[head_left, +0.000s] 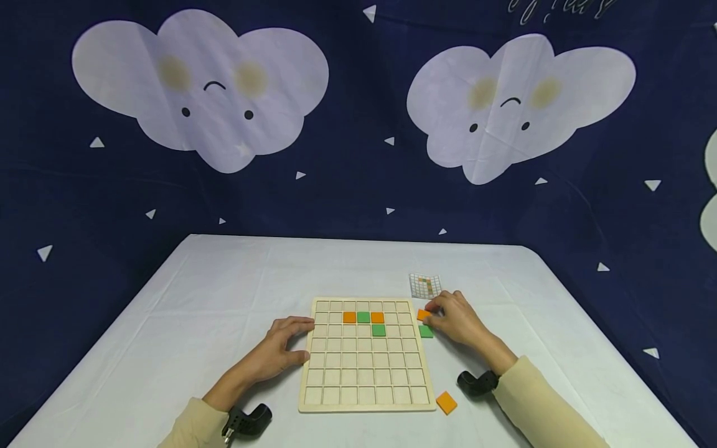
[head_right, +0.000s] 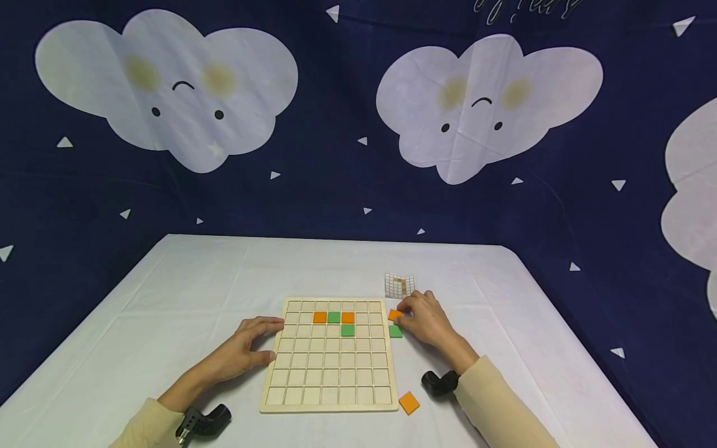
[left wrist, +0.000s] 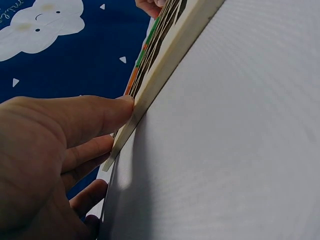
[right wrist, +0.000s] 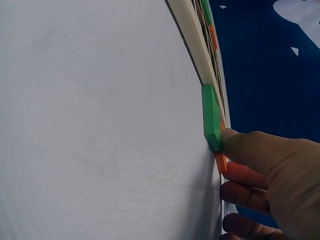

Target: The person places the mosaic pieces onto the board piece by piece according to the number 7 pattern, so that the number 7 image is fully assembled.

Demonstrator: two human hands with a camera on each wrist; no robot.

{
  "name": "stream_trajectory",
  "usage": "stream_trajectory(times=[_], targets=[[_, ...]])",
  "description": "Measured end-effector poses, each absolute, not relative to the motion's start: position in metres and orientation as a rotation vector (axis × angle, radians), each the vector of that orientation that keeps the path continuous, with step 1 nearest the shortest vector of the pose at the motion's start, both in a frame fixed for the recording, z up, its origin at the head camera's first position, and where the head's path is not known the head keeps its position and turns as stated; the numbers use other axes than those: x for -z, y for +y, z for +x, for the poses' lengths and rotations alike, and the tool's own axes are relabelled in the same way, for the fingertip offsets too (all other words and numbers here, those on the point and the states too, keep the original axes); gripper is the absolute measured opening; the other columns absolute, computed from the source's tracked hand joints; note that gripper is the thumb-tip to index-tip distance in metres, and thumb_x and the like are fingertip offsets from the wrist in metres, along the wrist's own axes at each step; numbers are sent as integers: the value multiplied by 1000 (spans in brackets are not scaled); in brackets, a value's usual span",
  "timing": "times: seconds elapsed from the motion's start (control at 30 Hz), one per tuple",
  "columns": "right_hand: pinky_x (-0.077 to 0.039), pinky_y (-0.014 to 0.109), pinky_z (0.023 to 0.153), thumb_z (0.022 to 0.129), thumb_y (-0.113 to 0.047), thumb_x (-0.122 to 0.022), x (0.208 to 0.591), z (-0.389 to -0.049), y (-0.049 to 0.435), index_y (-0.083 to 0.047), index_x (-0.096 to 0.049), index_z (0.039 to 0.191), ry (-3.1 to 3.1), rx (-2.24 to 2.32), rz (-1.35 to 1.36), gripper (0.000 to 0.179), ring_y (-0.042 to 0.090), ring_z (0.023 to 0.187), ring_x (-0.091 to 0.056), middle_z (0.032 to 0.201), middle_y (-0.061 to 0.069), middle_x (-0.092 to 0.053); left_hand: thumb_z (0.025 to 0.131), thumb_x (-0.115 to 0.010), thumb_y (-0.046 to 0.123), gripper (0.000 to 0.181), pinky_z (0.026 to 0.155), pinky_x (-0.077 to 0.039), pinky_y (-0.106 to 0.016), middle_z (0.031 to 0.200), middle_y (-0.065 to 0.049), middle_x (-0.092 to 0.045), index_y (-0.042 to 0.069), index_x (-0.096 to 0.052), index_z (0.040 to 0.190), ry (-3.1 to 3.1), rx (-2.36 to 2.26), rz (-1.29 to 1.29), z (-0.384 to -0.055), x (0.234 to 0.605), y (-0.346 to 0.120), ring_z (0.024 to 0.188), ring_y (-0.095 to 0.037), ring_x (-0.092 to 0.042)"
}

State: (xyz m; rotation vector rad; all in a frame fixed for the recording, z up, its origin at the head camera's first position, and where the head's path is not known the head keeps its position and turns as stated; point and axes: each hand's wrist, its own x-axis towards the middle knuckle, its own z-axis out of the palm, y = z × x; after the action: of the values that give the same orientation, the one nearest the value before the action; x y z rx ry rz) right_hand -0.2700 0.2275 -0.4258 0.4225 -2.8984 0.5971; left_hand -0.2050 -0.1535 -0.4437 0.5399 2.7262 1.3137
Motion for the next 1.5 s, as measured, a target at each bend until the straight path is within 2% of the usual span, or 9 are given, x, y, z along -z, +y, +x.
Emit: stream_trajectory(times=[1.0, 1.5], targets=[[-37, 32, 75, 75, -23, -75, 424, -270, 231, -11, -72, 95, -2877, -580, 450, 23, 16, 85, -46, 91, 0, -63, 79, -71, 12, 52, 107, -24, -55, 140, -5, -47, 6, -56, 128, 2721, -1315, 578, -205, 444, -155, 131, -27, -31], [-42, 36, 78, 77, -21, -74, 413, -262, 228, -11, -72, 94, -2810, -626, 487, 20, 17, 87, -49, 90, 0, -65, 79, -72, 11, 52, 107, -24, -55, 141, -4, -47, 7, -56, 128, 2714, -1320, 559, -205, 444, -154, 131, -27, -30]])
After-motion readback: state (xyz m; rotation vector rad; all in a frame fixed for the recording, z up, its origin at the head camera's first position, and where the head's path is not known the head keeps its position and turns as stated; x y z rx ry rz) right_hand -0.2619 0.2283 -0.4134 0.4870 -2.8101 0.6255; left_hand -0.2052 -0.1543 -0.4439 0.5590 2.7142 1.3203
